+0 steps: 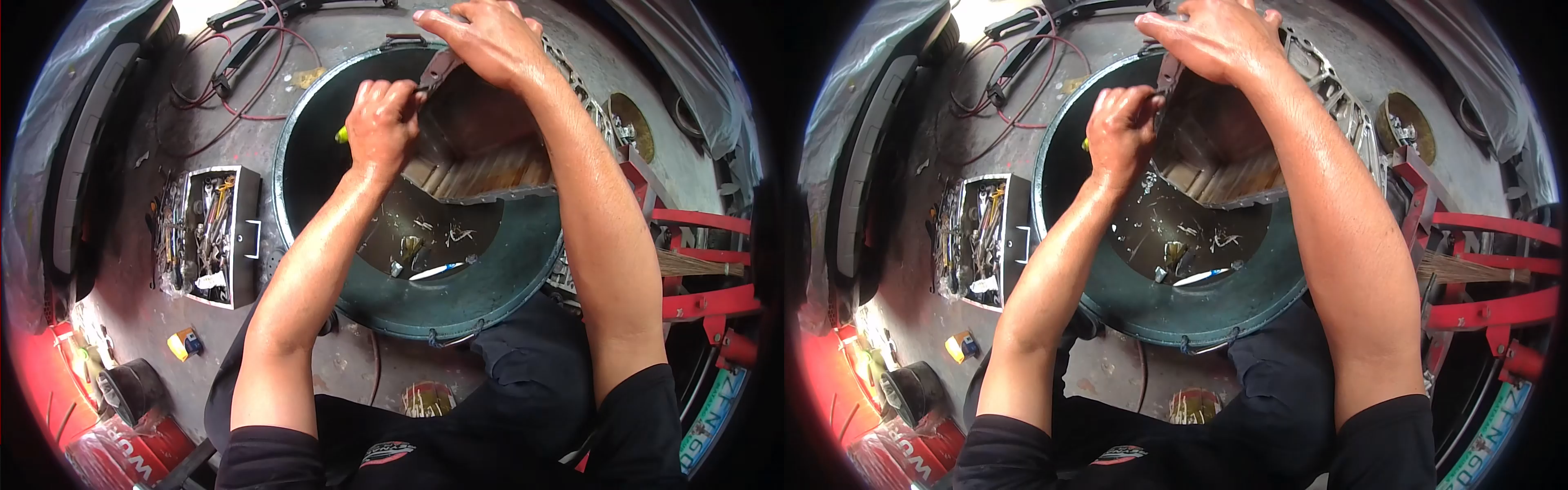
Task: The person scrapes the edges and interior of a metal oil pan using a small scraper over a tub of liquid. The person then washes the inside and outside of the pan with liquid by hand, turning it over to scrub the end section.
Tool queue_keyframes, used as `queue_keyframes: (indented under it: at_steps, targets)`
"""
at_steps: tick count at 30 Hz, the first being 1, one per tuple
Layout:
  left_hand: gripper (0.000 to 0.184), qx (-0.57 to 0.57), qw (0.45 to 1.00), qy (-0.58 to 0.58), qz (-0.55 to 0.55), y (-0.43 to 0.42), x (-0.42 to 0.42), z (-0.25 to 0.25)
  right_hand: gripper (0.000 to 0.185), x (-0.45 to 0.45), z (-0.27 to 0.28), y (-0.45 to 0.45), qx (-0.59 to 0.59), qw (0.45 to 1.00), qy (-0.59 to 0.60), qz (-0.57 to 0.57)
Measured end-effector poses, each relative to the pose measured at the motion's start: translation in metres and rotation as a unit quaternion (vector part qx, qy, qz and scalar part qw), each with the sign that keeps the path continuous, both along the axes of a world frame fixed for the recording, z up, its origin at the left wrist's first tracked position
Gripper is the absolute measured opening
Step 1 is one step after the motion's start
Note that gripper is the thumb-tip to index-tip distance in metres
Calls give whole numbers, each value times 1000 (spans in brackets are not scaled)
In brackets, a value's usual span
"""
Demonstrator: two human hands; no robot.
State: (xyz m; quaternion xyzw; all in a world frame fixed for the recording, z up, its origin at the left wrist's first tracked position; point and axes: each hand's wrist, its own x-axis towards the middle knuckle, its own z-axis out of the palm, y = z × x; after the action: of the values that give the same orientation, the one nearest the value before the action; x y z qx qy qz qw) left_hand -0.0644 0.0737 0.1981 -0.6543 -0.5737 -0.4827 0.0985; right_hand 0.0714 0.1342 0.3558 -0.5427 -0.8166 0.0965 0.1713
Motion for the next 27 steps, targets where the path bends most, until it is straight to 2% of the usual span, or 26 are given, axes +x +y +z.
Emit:
queue_keyframes:
  at_steps: [2, 5, 7, 8, 12, 15, 17, 19, 21, 23, 25, 27]
  targets:
    - [14, -6, 1000, -9, -6, 3, -1, 0, 66, 3, 2, 5, 1, 1000, 14, 10]
    - [14, 24, 1000, -9, 3, 8, 11, 27, 71, 2, 4, 4, -47, 999, 17, 20]
    - [14, 38, 999, -30, 4, 8, 13, 33, 68, -6, 4, 5, -8, 1000, 29, -1]
    - [14, 26, 999, -42, 2, 6, 14, 32, 65, 4, 15, 5, -75, 997, 16, 24]
    - [14, 30, 997, -74, -4, 6, 24, 40, 65, 5, -15, 20, 29, 999, 10, -16]
    - [13, 30, 997, -76, 9, 4, 24, 31, 72, 10, -24, 29, 22, 998, 54, 7]
    - [11, -35, 989, -143, 11, -3, 27, 26, 76, 9, -30, 31, 49, 996, 69, 3]
    - [11, 21, 993, -115, 13, 4, 30, 41, 80, 8, -36, 31, 61, 995, 77, 5]
    - [11, 7, 994, -109, 18, 5, 26, 35, 79, 9, -30, 33, 34, 998, 50, 7]
    - [12, -52, 987, -153, 3, 3, 24, 30, 80, 10, -21, 32, 10, 999, 39, 10]
    - [14, 9, 995, -96, 6, 5, 26, 49, 79, 11, -33, 33, 28, 997, 74, 10]
    - [13, 17, 997, -75, -24, 9, 19, 51, 78, 14, -37, 29, 8, 997, 69, 12]
